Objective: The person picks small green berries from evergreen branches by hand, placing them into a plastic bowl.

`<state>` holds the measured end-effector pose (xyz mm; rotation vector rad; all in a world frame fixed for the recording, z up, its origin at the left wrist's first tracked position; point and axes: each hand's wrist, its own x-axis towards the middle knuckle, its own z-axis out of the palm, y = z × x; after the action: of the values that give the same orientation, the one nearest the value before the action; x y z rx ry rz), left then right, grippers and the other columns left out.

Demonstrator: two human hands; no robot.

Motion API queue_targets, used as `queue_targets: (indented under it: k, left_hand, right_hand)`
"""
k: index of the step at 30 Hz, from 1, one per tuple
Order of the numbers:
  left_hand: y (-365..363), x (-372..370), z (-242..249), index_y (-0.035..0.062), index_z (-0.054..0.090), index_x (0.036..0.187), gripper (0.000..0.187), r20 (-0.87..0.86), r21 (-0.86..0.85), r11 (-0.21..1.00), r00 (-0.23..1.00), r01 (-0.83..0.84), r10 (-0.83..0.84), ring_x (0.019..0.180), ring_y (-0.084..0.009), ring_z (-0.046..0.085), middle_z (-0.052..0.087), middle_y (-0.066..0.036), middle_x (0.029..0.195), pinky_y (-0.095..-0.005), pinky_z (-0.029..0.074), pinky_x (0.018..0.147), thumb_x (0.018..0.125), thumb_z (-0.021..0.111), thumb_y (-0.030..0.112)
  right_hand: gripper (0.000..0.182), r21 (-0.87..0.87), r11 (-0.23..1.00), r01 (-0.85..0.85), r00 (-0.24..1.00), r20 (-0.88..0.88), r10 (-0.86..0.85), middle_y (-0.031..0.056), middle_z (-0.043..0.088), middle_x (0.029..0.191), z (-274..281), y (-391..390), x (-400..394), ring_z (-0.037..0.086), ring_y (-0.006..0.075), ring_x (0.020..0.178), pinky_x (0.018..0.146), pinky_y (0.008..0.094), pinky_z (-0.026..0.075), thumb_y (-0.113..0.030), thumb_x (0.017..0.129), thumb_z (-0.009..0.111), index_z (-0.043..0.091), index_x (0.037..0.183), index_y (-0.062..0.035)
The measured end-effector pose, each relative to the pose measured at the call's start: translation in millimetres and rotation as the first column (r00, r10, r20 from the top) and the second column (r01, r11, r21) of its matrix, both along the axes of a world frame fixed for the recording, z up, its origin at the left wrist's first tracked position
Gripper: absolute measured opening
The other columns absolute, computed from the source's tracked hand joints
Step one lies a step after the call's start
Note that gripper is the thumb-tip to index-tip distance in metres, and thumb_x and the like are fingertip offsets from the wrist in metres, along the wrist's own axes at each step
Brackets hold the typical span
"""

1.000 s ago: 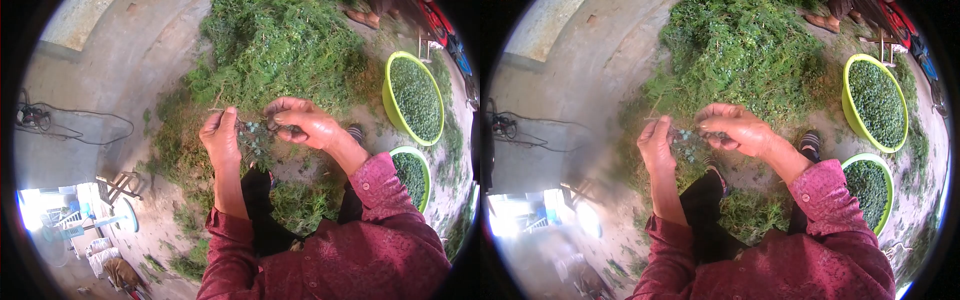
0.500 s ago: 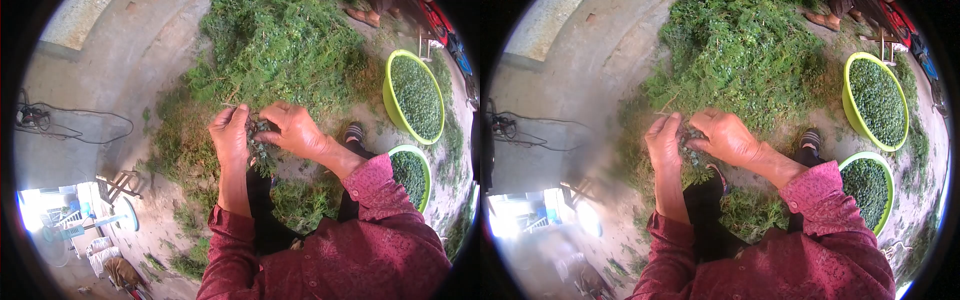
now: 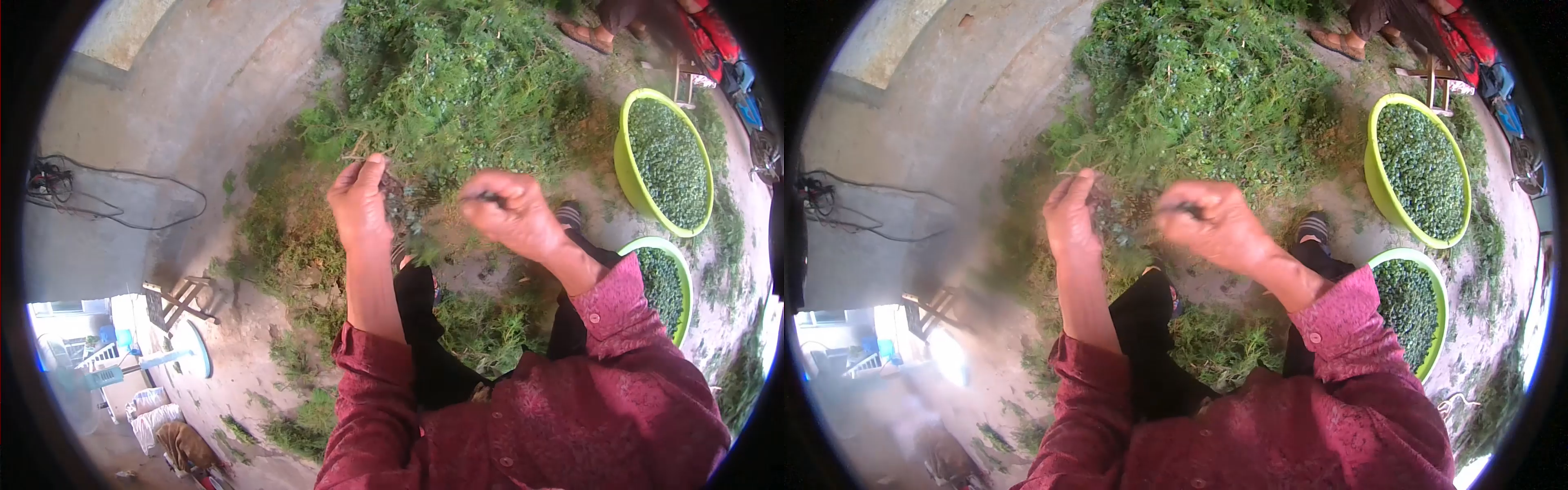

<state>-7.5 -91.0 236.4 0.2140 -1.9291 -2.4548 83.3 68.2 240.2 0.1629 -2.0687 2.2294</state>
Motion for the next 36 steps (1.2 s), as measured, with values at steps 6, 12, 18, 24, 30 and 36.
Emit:
queue_targets:
  k: [6,12,18,24,30,36]
  left_hand:
    - [-9.1,-7.0,-7.1,0.0025,0.057,0.084,0.014,0.151,0.268,0.956,0.975,0.121,-0.165,0.063,-0.0105,0.054,0.062,-0.005,0.075,-0.0236,0.041,0.057,0.075,0.066,0.009]
    - [-3.5,-9.2,-11.5,0.0049,0.059,0.081,0.009,0.231,0.407,0.903,0.941,0.138,-0.248,0.066,-0.0109,0.054,0.062,-0.004,0.077,-0.0253,0.042,0.061,0.075,0.066,0.008]
    - [2.5,-2.9,-6.4,0.0047,0.060,0.081,0.009,0.212,0.436,0.887,0.940,0.155,-0.268,0.068,-0.0119,0.055,0.063,-0.005,0.078,-0.0255,0.042,0.063,0.075,0.066,0.008]
    - [9.8,7.4,-1.0,0.0043,0.062,0.078,0.008,0.090,0.502,0.799,0.899,0.331,-0.429,0.066,-0.0130,0.056,0.064,-0.006,0.078,-0.0260,0.043,0.062,0.074,0.067,0.009]
    - [17.9,11.8,-0.4,0.0029,0.063,0.077,0.009,0.069,0.494,0.759,0.852,0.423,-0.519,0.063,-0.0113,0.055,0.063,-0.005,0.073,-0.0251,0.043,0.061,0.074,0.067,0.010]
    - [11.6,14.3,2.8,0.0024,0.062,0.077,0.009,0.059,0.465,0.762,0.843,0.450,-0.534,0.062,-0.0108,0.055,0.062,-0.005,0.071,-0.0240,0.043,0.058,0.074,0.067,0.010]
  right_hand:
    - [0.014,-0.092,0.739,0.667,0.733,0.258,-0.629,-0.0011,0.050,0.072,-9.6,120.6,72.4,0.038,0.0038,0.049,0.041,0.0164,0.028,-0.014,0.082,0.056,0.055,0.092,-0.0046]
    - [0.017,0.770,0.291,0.568,0.280,0.152,-0.948,0.0054,0.054,0.068,-71.1,229.7,256.4,0.049,0.0100,0.053,0.046,0.0242,0.037,-0.020,0.078,0.056,0.058,0.076,-0.0031]
    - [0.028,0.960,-0.280,0.022,0.650,-0.227,-0.725,0.0184,0.062,0.081,-93.7,249.0,337.5,0.061,0.0320,0.074,0.065,0.0348,0.047,-0.019,0.066,0.061,0.061,0.088,-0.0006]
    - [0.011,0.761,0.411,0.501,0.615,0.021,-0.788,0.0061,0.057,0.064,14.5,160.1,195.7,0.049,0.0108,0.057,0.054,0.0273,0.039,-0.010,0.072,0.059,0.062,0.074,0.0004]
    - [0.032,0.256,0.938,0.232,0.903,0.301,-0.305,0.0064,0.059,0.091,30.0,19.3,77.1,0.055,0.0143,0.082,0.075,0.0276,0.043,-0.019,0.078,0.065,0.056,0.099,0.0024]
    - [0.023,-0.162,0.950,0.267,0.937,0.273,-0.217,0.0022,0.058,0.083,23.1,-22.3,38.5,0.051,0.0108,0.075,0.073,0.0246,0.041,-0.019,0.078,0.066,0.059,0.090,-0.0015]
